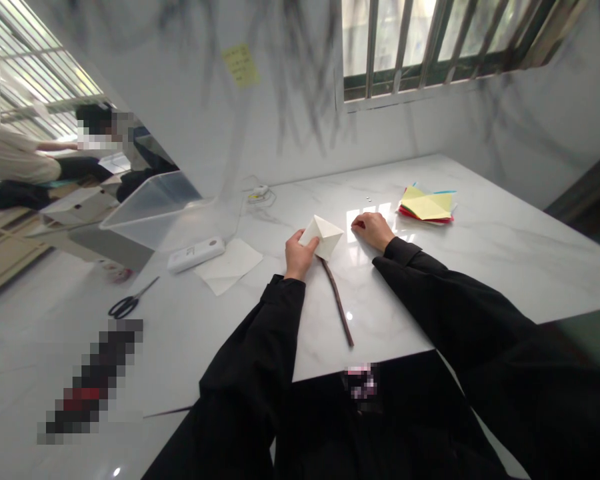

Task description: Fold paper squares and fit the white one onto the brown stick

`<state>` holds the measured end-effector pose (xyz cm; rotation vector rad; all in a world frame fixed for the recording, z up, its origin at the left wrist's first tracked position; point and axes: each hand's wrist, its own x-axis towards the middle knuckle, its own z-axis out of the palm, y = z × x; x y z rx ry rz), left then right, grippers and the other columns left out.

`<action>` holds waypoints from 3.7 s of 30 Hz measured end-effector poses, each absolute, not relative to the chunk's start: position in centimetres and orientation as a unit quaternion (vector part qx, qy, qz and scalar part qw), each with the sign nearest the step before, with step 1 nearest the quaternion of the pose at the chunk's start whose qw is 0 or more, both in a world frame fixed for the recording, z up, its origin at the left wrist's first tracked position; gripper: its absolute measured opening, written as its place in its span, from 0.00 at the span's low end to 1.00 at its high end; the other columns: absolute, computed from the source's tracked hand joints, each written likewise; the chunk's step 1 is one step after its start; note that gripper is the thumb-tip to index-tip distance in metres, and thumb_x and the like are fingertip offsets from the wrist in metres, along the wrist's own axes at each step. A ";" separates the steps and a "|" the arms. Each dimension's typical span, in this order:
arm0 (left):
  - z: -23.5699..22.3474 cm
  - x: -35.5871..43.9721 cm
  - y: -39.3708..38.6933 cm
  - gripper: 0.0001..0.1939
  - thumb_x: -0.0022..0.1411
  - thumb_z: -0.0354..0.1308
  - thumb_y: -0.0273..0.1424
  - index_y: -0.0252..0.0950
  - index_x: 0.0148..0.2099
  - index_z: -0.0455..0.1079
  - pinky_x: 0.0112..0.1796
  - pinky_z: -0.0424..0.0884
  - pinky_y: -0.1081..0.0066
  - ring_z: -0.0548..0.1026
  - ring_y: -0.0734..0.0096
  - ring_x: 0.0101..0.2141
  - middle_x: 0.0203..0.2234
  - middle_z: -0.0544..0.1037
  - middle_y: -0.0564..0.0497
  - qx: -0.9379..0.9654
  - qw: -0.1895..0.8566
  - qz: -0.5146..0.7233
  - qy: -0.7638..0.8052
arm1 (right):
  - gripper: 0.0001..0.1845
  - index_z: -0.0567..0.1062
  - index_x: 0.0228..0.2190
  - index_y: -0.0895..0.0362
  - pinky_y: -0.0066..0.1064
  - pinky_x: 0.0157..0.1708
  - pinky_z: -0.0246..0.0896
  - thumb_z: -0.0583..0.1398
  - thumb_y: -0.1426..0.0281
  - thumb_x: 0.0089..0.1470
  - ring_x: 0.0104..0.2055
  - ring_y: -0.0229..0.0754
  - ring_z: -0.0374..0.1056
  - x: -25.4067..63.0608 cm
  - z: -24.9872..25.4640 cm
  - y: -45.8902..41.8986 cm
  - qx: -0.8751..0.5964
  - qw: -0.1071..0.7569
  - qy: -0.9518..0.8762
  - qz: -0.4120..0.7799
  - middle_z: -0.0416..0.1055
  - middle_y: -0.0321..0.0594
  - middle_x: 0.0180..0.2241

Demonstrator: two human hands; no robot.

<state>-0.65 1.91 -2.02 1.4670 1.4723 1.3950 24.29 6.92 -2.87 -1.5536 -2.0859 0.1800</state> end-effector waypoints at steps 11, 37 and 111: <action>-2.5 -0.8 1.8 0.17 0.52 0.67 0.38 0.34 0.43 0.78 0.27 0.66 0.72 0.71 0.69 0.25 0.27 0.78 0.52 0.533 0.354 0.530 0.556 | 0.15 0.86 0.43 0.62 0.38 0.50 0.64 0.59 0.77 0.62 0.46 0.54 0.74 25.6 -1.0 14.1 -0.636 0.175 -0.751 0.016 0.82 0.57 0.43; 0.5 0.8 0.4 0.21 0.49 0.69 0.41 0.36 0.42 0.75 0.29 0.67 0.75 0.73 0.71 0.32 0.34 0.79 0.50 0.435 0.503 0.565 0.488 | 0.31 0.77 0.35 0.56 0.29 0.27 0.70 0.68 0.40 0.49 0.32 0.40 0.72 19.3 -2.4 1.4 -0.424 0.555 -0.556 0.452 0.76 0.40 0.34; -1.0 0.1 1.6 0.27 0.52 0.73 0.53 0.36 0.42 0.77 0.27 0.66 0.72 0.73 0.71 0.24 0.24 0.78 0.52 0.487 0.369 0.619 0.494 | 0.22 0.84 0.37 0.53 0.50 0.61 0.69 0.55 0.82 0.50 0.61 0.53 0.70 20.0 -1.6 1.3 -0.490 0.504 -0.688 0.182 0.70 0.46 0.58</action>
